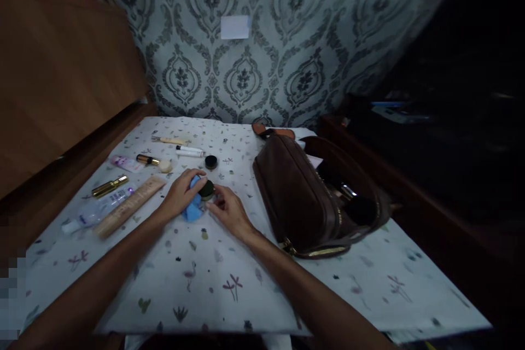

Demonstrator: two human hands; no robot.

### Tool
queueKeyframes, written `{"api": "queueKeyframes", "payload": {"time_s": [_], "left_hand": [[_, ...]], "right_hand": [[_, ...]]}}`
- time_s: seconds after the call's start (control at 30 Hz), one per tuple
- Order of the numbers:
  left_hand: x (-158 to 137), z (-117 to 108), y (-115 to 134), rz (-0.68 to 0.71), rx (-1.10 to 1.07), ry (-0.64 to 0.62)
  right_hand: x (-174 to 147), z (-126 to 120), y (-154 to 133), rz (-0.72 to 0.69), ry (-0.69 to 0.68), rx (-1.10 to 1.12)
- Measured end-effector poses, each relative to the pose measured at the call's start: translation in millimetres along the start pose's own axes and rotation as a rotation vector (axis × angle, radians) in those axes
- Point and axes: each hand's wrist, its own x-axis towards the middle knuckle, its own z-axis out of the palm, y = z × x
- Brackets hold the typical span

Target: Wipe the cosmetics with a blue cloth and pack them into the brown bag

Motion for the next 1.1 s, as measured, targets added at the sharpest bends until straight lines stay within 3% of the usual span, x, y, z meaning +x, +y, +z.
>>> {"api": "queueKeyframes", "payload": {"time_s": [0.2, 0.33, 0.57, 0.77, 0.93, 1.1], "left_hand": [[-10.9, 13.0, 16.7, 0.111, 0.149, -0.079], [-13.9, 16.1, 21.1, 0.084, 0.184, -0.034], [-12.5, 12.8, 13.5, -0.092, 0.012, -0.015], [-12.3, 15.3, 16.1, -0.071, 0.056, 0.085], [-17.4, 21.5, 23.0, 0.045, 0.006, -0.072], [-19.6, 17.5, 30.3, 0.055, 0.005, -0.171]], "right_hand": [[-4.2, 1.4, -4.9, 0.008, 0.007, -0.073], [-8.2, -2.1, -9.8, -0.013, -0.034, -0.17], [-12.9, -7.4, -14.0, -0.059, -0.182, -0.238], [-14.5, -10.6, -17.5, -0.009, -0.118, -0.182], [-13.1, -11.7, -14.4, 0.027, -0.028, -0.135], [-10.4, -9.7, -4.6, -0.075, 0.006, -0.061]]}}
